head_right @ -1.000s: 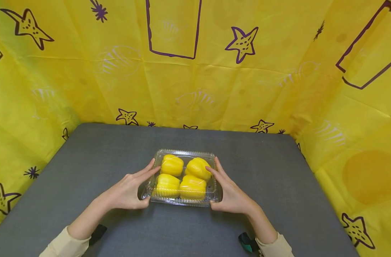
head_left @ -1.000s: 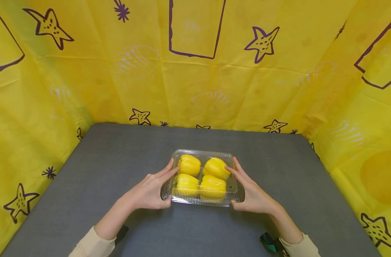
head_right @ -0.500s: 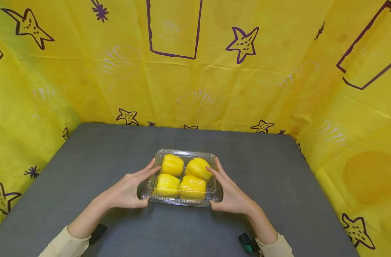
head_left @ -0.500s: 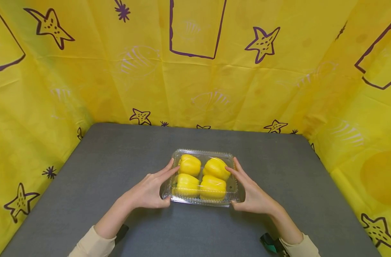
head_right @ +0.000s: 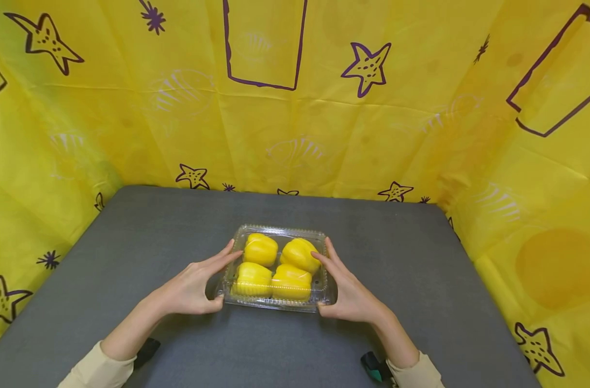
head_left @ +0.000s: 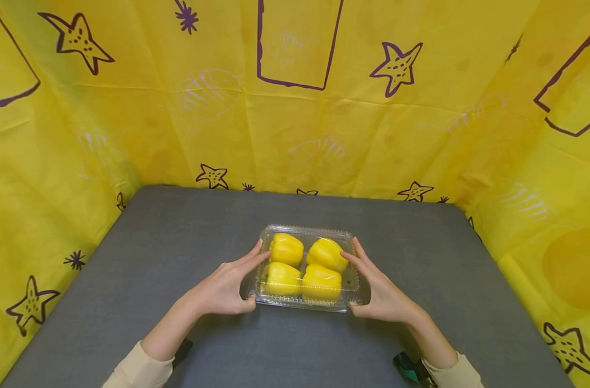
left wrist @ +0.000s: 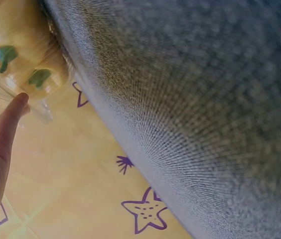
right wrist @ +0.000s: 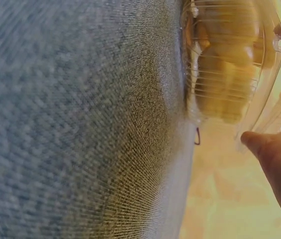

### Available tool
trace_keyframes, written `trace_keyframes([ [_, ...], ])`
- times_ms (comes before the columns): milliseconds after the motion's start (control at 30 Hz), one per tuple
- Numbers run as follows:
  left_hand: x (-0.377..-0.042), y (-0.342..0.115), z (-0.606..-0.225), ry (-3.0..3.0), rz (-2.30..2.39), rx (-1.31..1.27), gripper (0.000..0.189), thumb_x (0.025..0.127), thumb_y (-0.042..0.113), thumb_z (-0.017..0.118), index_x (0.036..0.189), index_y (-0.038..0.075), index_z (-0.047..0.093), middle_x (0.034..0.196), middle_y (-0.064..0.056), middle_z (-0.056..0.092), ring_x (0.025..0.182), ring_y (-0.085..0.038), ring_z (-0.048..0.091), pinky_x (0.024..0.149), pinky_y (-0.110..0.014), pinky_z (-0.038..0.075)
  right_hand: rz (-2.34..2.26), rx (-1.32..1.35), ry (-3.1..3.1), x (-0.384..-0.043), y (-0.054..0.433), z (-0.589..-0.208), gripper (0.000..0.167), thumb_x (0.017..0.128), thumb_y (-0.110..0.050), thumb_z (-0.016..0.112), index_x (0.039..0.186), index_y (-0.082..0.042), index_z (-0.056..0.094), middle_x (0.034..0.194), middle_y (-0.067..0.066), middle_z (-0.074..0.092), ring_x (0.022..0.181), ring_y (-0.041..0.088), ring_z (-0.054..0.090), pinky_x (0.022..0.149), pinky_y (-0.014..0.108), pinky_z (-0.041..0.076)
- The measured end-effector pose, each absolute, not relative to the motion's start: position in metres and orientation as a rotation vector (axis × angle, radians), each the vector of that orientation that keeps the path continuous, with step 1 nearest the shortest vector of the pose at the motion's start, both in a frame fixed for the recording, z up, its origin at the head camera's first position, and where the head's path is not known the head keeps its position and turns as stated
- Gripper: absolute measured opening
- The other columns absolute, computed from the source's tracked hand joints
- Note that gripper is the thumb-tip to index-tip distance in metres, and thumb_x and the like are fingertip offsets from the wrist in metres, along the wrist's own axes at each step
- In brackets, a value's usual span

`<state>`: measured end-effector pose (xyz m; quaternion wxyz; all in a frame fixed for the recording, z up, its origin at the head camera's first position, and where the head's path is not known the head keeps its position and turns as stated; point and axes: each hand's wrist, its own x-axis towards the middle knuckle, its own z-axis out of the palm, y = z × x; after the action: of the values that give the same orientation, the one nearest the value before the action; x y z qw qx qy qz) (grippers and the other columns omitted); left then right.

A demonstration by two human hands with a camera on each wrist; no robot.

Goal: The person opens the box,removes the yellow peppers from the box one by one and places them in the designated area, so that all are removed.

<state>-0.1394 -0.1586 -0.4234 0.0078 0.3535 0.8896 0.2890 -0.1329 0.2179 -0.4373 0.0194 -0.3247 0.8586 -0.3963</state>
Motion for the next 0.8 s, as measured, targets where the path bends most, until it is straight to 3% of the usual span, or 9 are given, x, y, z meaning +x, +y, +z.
trace_keyframes([
  [167, -0.1386, -0.1584, -0.4230, 2.800, 0.898, 1.101, 0.096, 0.068, 0.016, 0.073, 0.154, 0.012, 0.030, 0.159, -0.017, 0.020, 0.044, 0.002, 0.019, 0.043, -0.019, 0.030, -1.235, -1.004, 2.661, -0.1331, 0.2182, -0.4399, 0.101, 0.068, -0.004, 0.079, 0.154, -0.018, 0.028, 0.163, 0.011, -0.007, 0.146, 0.037, 0.010, 0.093, 0.064, 0.040],
  [233, -0.1381, -0.1588, -0.4234, 2.817, 0.899, 1.100, 0.099, 0.068, 0.017, 0.073, 0.155, 0.010, 0.027, 0.159, -0.017, 0.022, 0.047, 0.000, 0.027, 0.045, -0.020, 0.034, -1.238, -0.998, 2.661, -0.1331, 0.2186, -0.4411, 0.101, 0.069, -0.005, 0.080, 0.154, -0.018, 0.027, 0.163, 0.011, -0.008, 0.146, 0.038, 0.009, 0.094, 0.066, 0.038],
  [300, -0.1373, -0.1593, -0.4237, 2.834, 0.913, 1.085, 0.100, 0.068, 0.018, 0.074, 0.155, 0.008, 0.024, 0.157, -0.016, 0.027, 0.057, -0.003, 0.047, 0.055, -0.023, 0.046, -1.245, -0.989, 2.662, -0.1332, 0.2191, -0.4418, 0.101, 0.070, -0.008, 0.082, 0.155, -0.019, 0.027, 0.163, 0.011, -0.007, 0.146, 0.038, 0.009, 0.096, 0.067, 0.036],
  [400, -0.1358, -0.1596, -0.4245, 2.825, 0.973, 1.043, 0.102, 0.069, 0.019, 0.076, 0.155, 0.004, 0.022, 0.152, -0.018, 0.036, 0.093, -0.016, 0.067, 0.080, -0.034, 0.054, -1.252, -0.979, 2.663, -0.1327, 0.2198, -0.4417, 0.103, 0.070, -0.015, 0.086, 0.155, -0.020, 0.026, 0.163, 0.010, -0.007, 0.146, 0.038, 0.010, 0.097, 0.070, 0.033],
  [467, -0.1350, -0.1595, -0.4248, 2.792, 1.036, 1.006, 0.102, 0.070, 0.018, 0.076, 0.155, 0.003, 0.021, 0.150, -0.018, 0.038, 0.111, -0.022, 0.063, 0.093, -0.041, 0.050, -1.257, -0.972, 2.663, -0.1328, 0.2201, -0.4415, 0.104, 0.071, -0.019, 0.086, 0.155, -0.020, 0.026, 0.163, 0.009, -0.007, 0.146, 0.038, 0.011, 0.097, 0.071, 0.032],
  [800, -0.1330, -0.1596, -0.4236, 2.689, 1.171, 0.991, 0.103, 0.072, 0.010, 0.077, 0.155, 0.003, 0.017, 0.156, -0.018, 0.026, 0.118, -0.027, 0.058, 0.099, -0.042, 0.045, -1.269, -0.962, 2.669, -0.1325, 0.2195, -0.4403, 0.109, 0.070, -0.031, 0.089, 0.156, -0.015, 0.024, 0.164, 0.009, -0.005, 0.147, 0.036, 0.009, 0.100, 0.071, 0.028],
])
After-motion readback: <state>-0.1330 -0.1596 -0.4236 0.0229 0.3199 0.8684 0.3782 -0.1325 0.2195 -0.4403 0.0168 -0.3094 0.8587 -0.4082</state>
